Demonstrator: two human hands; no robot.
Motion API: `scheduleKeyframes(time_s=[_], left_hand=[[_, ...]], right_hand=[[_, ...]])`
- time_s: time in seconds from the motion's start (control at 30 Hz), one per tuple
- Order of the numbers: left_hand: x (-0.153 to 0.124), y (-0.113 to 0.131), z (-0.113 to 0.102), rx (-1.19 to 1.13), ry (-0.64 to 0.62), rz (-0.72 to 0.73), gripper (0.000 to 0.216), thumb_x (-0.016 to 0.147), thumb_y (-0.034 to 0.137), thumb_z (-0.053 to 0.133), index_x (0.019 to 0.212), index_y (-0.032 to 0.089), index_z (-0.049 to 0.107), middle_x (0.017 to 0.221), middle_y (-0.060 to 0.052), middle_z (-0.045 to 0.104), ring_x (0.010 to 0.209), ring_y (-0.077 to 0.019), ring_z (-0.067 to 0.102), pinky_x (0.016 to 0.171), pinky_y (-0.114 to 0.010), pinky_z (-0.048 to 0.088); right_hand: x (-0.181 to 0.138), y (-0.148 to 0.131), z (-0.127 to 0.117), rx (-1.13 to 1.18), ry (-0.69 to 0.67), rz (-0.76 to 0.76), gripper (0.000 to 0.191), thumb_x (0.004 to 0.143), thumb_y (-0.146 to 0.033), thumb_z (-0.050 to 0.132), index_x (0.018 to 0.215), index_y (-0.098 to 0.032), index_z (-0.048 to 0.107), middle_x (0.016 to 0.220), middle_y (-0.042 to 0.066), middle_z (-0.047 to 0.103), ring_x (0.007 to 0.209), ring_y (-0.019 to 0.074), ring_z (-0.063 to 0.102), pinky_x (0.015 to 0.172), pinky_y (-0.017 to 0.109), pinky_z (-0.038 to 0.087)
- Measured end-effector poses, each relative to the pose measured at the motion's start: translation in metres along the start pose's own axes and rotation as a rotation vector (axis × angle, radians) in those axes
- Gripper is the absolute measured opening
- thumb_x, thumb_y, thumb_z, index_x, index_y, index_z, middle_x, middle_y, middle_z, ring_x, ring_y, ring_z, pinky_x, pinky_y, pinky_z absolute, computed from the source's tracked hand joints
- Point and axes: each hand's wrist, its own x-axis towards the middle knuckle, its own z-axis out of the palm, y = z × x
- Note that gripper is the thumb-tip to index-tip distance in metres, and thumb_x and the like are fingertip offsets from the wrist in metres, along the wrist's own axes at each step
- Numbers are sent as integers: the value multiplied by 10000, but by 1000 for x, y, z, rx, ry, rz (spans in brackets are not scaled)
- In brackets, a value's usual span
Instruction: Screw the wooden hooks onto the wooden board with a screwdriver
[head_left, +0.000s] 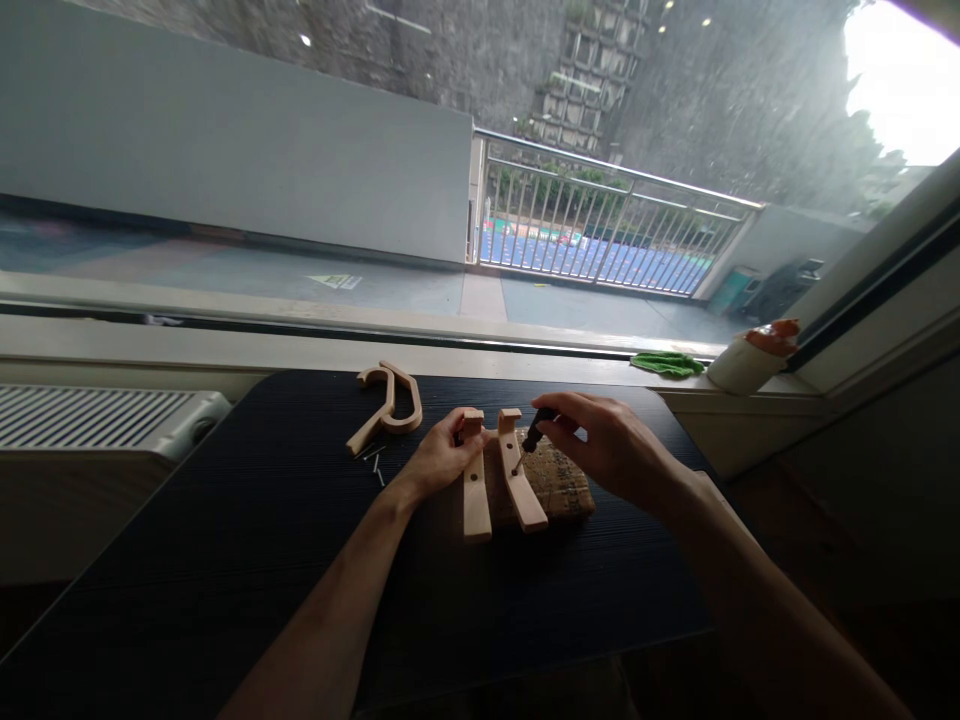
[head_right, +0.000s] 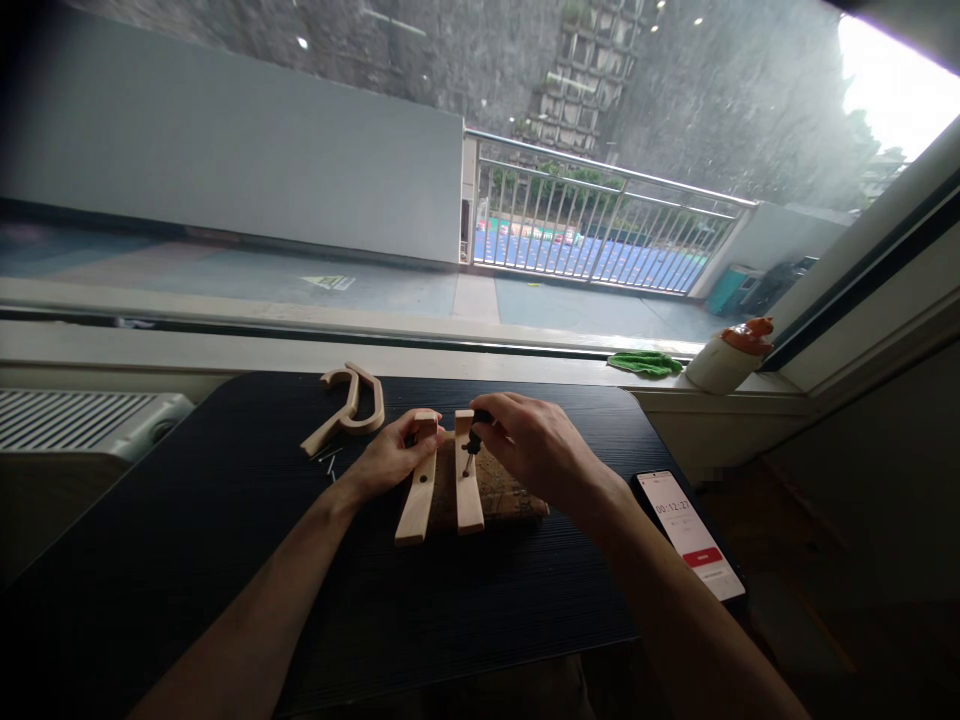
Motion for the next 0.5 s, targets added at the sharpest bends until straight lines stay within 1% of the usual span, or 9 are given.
scheduleKeyframes(time_s=[0.2, 0.27, 0.37, 0.5], left_hand=[[-1, 3, 0, 3, 16, -11, 329, 775, 397, 541, 1031, 191, 538, 871, -10, 585, 807, -150, 558, 744, -272, 472], [-1, 4, -1, 14, 14, -18, 337, 771, 404, 543, 1034, 192, 540, 873, -12, 589, 808, -154, 561, 735, -273, 474], [-2, 4, -1, 21, 15, -18, 339, 774, 408, 539, 1037, 195, 542, 865, -10, 592, 795, -151, 560, 718, -266, 474], [-1, 0, 1, 10, 28, 12, 325, 782, 394, 534, 1037, 193, 539, 868, -8, 588, 803, -145, 554, 731, -265, 471]], right_hand=[[2, 1, 5, 21, 35, 29, 169, 836, -316, 550, 950, -194, 577, 748, -8, 617, 645, 99, 537, 601, 218, 390], [3, 0, 8, 38, 48, 32, 162, 828, -314, 558, 931, -191, 571, 757, -4, 613, 641, 98, 534, 596, 219, 388], [2, -1, 12, 82, 63, 27, 131, 839, -259, 532, 952, -197, 558, 824, 0, 617, 638, 86, 522, 602, 213, 388], [-1, -4, 12, 146, 50, 0, 132, 844, -196, 496, 955, -201, 566, 868, -4, 620, 662, 81, 517, 623, 204, 391]])
